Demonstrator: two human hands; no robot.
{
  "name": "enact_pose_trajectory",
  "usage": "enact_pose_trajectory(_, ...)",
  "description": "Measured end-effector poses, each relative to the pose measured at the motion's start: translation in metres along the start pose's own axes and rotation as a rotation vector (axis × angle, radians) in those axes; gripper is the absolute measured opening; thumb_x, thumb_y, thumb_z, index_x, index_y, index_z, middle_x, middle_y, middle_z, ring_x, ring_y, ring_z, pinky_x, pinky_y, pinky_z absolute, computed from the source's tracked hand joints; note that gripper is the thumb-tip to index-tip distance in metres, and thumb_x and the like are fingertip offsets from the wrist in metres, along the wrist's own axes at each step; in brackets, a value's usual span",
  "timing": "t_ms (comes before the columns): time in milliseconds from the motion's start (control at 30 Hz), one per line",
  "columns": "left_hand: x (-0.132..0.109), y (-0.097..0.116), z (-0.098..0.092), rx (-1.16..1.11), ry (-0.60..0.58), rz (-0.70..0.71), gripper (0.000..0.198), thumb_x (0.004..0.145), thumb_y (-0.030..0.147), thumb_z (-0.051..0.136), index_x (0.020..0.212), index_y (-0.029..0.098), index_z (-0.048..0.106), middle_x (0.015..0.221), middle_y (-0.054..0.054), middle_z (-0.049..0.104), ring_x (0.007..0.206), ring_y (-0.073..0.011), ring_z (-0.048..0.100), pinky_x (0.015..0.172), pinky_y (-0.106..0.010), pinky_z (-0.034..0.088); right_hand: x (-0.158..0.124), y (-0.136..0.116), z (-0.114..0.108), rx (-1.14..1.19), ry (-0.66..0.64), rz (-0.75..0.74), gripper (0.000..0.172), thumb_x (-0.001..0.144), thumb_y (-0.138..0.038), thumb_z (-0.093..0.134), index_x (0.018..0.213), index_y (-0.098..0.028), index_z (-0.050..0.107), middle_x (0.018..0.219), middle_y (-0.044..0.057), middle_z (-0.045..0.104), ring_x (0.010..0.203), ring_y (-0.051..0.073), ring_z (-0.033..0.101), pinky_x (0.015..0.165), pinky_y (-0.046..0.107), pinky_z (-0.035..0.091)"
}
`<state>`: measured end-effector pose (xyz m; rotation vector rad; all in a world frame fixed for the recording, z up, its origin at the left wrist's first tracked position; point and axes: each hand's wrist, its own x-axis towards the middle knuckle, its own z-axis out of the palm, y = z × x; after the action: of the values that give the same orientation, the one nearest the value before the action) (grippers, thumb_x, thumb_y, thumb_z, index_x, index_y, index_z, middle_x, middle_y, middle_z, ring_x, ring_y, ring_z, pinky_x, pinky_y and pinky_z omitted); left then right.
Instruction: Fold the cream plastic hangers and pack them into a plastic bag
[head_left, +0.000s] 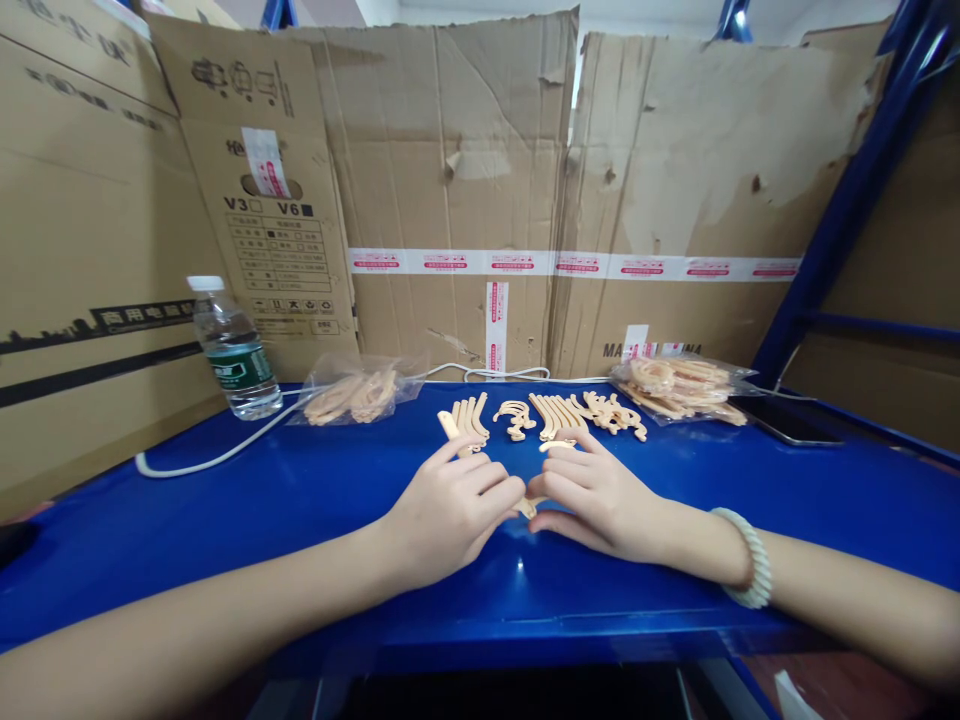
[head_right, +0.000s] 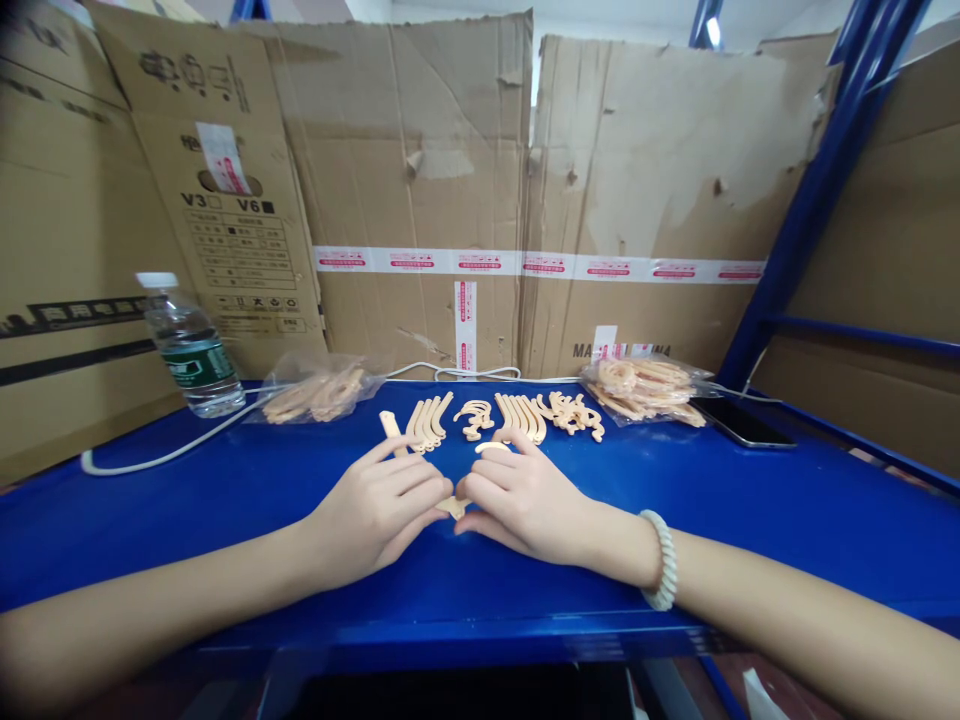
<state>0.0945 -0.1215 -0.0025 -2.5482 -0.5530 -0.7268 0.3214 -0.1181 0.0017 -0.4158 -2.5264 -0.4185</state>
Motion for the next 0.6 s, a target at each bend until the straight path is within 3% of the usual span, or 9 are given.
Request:
enact_pose_trajectory(100,-0.0005,0.0033,-0.0019,-0.081,-0.081,-0.023,0.018,0.092,0.022,0.046,0.077,0.019,0.056,0.07,0.0,0.06,0.06,-0.0174,0.056,0.059,-0.031,0.04,0.0005,-0.002,-0.0002,0.007,-0.026,-0.041,0.031,0.103,-0.038,0.04,0.092,-0.016,0.058,0.076,0.003,0.061,0.076,0.018,0.051,0.093,0.04,0.033)
enact_pose_trajectory(167,-0.0009,0.0048,-0.0021,-0.126,-0.112,-0.054,0.018,0.091,0.023,0.047,0.074,0.02,0.054,0.068,0.001,0.059,0.055,-0.0162,0.053,0.052,-0.03,0.033,0.0008,-0.0027,0.0001,0.042,-0.042,-0.044,0.034,0.103,-0.042,0.04,0.092,-0.016,0.059,0.077,0.003,0.061,0.078,0.018,0.052,0.092,0.039,0.034)
enact_pose_trajectory(500,-0.002,0.0044,0.0017,-0.148,0.031,-0.071,0.019,0.086,0.021,0.047,0.069,0.019,0.055,0.06,0.001,0.058,0.052,-0.0155,0.052,0.052,-0.031,0.031,0.0004,-0.0035,0.0023,0.465,0.001,0.158,0.026,0.096,-0.042,0.057,0.091,-0.017,0.061,0.08,0.002,0.063,0.074,0.015,0.053,0.078,0.032,0.038)
enact_pose_trajectory(600,-0.0004,0.0006,-0.0036,-0.086,0.126,0.0,0.02,0.084,0.014,0.048,0.066,0.019,0.055,0.06,0.0,0.06,0.053,-0.015,0.052,0.054,-0.031,0.032,-0.0011,-0.0011,0.0006,0.537,0.031,0.325,0.025,0.091,-0.042,0.065,0.087,-0.017,0.063,0.074,0.0,0.06,0.066,0.013,0.05,0.064,0.026,0.039)
